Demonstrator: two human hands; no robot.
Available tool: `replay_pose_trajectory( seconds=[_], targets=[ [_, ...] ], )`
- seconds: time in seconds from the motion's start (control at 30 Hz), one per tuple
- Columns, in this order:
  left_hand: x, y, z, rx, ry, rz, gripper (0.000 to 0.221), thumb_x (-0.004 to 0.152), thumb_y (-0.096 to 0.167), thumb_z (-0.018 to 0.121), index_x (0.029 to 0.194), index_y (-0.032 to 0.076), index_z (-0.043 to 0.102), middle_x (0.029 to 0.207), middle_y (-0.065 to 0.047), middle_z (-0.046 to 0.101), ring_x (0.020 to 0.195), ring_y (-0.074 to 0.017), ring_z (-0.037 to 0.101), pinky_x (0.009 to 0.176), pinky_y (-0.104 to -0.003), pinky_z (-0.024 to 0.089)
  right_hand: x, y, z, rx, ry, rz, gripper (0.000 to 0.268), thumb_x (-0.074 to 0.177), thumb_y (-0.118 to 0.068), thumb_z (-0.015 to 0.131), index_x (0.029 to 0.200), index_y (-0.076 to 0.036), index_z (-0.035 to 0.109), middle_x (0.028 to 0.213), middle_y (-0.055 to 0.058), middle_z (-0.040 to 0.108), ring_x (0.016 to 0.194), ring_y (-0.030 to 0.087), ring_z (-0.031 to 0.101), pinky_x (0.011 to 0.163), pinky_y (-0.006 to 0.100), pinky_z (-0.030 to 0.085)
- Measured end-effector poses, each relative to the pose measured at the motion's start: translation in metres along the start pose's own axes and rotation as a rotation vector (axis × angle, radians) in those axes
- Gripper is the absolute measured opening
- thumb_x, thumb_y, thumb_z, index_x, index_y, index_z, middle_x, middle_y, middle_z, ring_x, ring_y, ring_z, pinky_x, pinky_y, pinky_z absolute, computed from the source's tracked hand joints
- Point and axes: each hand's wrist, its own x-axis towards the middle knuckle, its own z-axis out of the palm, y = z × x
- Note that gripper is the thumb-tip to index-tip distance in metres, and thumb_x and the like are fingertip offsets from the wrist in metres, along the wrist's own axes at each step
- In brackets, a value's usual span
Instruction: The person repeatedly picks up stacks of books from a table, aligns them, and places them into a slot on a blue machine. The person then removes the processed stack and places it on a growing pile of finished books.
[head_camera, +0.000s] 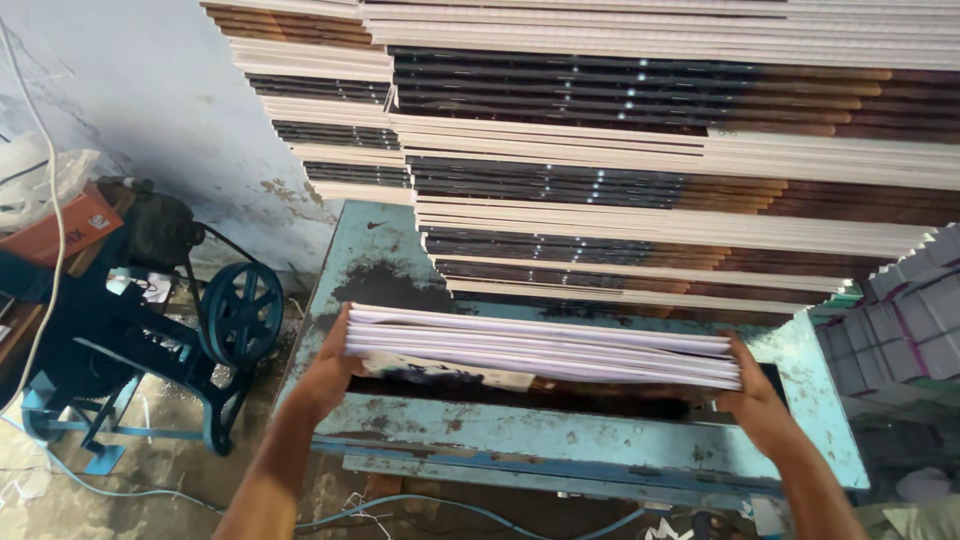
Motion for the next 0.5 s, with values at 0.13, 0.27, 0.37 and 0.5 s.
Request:
replay_pose_trajectory(
  seconds=[0.13,0.27,0.37,0.5],
  targets=[
    [0.007,-0.01,0.024,0.02,-0.062,-0.04,0.109,0.063,-0.009,0.055,0.164,0.014,0.021,0.16,-0.006,0.03,0.144,-0.0191,0.03,0.111,-0.031,0.032,0.0,0.012,-0.03,-0.069,0.043,0.016,0.103,0.065,0.019,0.051,0.16,-0.014,0.03,0.142,0.011,0.053,0.125,0.023,0.054,0.096,0.033,0.047],
    [0.012,-0.014,0.058,0.016,-0.052,-0.062,0.103,0.066,-0.009,0.065,0.159,0.011,0.027,0.14,-0.014,0.051,0.13,-0.0241,0.048,0.105,-0.034,0.043,0.016,0.021,-0.05,-0.092,0.104,0.009,0.08,0.068,0.016,0.062,0.144,-0.003,0.051,0.121,0.016,0.064,0.114,0.028,0.062,0.095,0.038,0.052],
    [0.011,0.006,0.066,0.153,-0.061,-0.091,0.098,0.071,-0.002,0.076,0.157,0.009,0.03,0.133,-0.018,0.056,0.126,-0.0291,0.054,0.104,-0.037,0.047,0.017,0.005,-0.063,-0.267,0.081,0.011,0.071,0.067,0.008,0.072,0.135,-0.002,0.057,0.118,0.019,0.069,0.114,0.034,0.066,0.098,0.042,0.053],
    [0.004,0.06,0.082,0.706,0.018,0.003,0.13,0.061,0.01,0.093,0.162,0.01,0.012,0.144,-0.028,0.035,0.133,-0.0383,0.038,0.111,-0.042,0.038,0.005,-0.049,-0.052,-1.129,0.099,-0.473,0.087,0.056,-0.025,0.088,0.135,-0.007,0.056,0.13,0.022,0.063,0.127,0.039,0.055,0.109,0.05,0.043]
  ],
)
